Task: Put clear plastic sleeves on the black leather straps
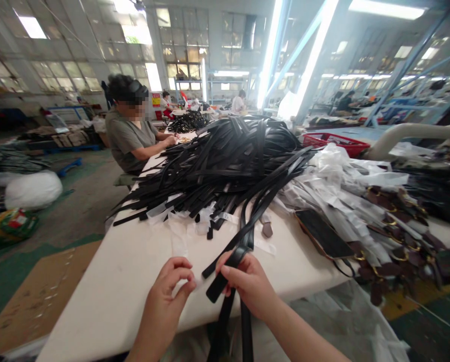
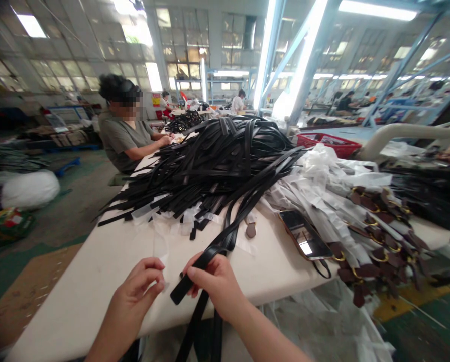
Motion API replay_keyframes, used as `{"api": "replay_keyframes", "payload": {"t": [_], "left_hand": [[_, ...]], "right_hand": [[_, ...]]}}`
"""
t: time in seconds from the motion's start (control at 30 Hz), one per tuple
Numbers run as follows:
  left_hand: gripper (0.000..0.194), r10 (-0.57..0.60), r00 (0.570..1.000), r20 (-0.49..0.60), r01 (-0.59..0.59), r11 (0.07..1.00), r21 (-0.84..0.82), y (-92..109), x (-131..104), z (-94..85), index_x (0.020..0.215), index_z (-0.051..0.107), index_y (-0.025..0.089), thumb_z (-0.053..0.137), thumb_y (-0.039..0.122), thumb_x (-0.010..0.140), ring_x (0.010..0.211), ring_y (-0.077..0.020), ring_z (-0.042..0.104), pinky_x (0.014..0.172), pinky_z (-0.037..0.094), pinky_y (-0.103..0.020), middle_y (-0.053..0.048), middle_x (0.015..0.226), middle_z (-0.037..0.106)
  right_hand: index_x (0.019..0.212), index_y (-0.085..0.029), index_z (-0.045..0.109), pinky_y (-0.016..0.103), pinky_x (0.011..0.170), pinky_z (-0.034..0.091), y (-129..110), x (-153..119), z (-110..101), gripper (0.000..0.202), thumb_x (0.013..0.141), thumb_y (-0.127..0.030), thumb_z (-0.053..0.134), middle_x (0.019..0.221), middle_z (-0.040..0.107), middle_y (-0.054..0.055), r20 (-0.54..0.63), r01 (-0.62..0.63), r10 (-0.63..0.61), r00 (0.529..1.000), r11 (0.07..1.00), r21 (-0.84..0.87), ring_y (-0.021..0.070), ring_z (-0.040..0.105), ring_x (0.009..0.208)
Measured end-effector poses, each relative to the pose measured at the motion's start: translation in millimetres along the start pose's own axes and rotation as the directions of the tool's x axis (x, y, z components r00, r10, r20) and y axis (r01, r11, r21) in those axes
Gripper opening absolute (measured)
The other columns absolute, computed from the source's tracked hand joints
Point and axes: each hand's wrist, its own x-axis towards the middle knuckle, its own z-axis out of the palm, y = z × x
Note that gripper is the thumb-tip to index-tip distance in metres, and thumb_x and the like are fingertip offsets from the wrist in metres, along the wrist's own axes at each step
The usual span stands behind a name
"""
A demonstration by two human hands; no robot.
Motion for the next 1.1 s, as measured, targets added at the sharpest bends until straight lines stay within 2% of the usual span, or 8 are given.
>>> {"api": "replay_keyframes", "payload": {"t": [0.07,0.13,0.23,0.4,0.67,1.1], "left_hand": [[0.018,0.086,0.996,-0.015,-0.086,0.996,0.016,3.0,-0.3,-2.7,0.073,0.064,0.022,0.058,0.031,0.088,0.087,-0.0182,0.058,0.079,0.043,-0.025,-0.003,0.090,0.061],[0.020,0.106,0.994,0.005,-0.106,0.994,-0.001,6.0,-1.4,-4.7,0.075,0.061,0.022,0.055,0.032,0.091,0.078,-0.0166,0.056,0.072,0.042,-0.024,-0.001,0.080,0.058],[0.024,0.087,0.995,0.056,-0.084,0.995,-0.049,8.7,-4.2,-5.8,0.075,0.056,0.021,0.051,0.036,0.094,0.073,-0.0167,0.053,0.068,0.041,-0.024,0.000,0.076,0.054],[0.027,0.014,0.988,0.155,-0.004,0.998,-0.062,10.4,-6.5,-6.2,0.077,0.051,0.021,0.047,0.040,0.096,0.074,-0.0173,0.051,0.070,0.040,-0.025,0.000,0.077,0.050],[0.030,0.044,0.988,0.147,-0.040,0.999,-0.025,10.3,-1.6,-9.9,0.073,0.054,0.021,0.047,0.039,0.095,0.072,-0.0178,0.051,0.069,0.039,-0.026,0.000,0.074,0.051],[0.031,0.033,0.983,0.178,-0.029,0.999,-0.022,9.4,-1.3,-8.6,0.072,0.053,0.021,0.046,0.039,0.096,0.074,-0.0185,0.051,0.072,0.039,-0.026,0.000,0.075,0.052]], "right_hand": [[0.080,-0.013,0.070,0.016,0.044,0.046,-1.3,0.6,1.8,0.028,0.073,-0.037,0.082,0.059,0.064,0.000,0.023,-0.013,0.013,1.000,1.000,0.009,0.0083,0.057,0.046],[0.084,-0.012,0.071,0.016,0.045,0.046,-4.0,2.1,3.0,0.029,0.074,-0.038,0.082,0.057,0.065,0.001,0.014,-0.019,0.019,1.000,1.000,0.010,0.0095,0.058,0.047],[0.085,-0.012,0.072,0.018,0.046,0.047,-11.2,5.4,5.5,0.032,0.073,-0.039,0.082,0.056,0.065,0.001,-0.014,0.003,-0.003,1.000,1.000,0.015,0.0111,0.060,0.048],[0.087,-0.013,0.071,0.019,0.048,0.049,-24.2,8.6,16.1,0.031,0.075,-0.040,0.080,0.057,0.066,0.001,-0.023,0.052,-0.053,0.998,0.997,-0.054,0.0121,0.061,0.050],[0.084,-0.014,0.068,0.024,0.050,0.054,-26.4,6.9,33.0,0.037,0.074,-0.048,0.077,0.055,0.065,0.001,-0.064,0.082,-0.099,0.993,0.969,-0.233,0.0142,0.062,0.048],[0.085,-0.015,0.067,0.025,0.052,0.054,-23.7,6.9,30.5,0.040,0.074,-0.052,0.075,0.057,0.066,0.001,-0.051,0.085,-0.104,0.993,0.953,-0.289,0.0150,0.062,0.050]]}}
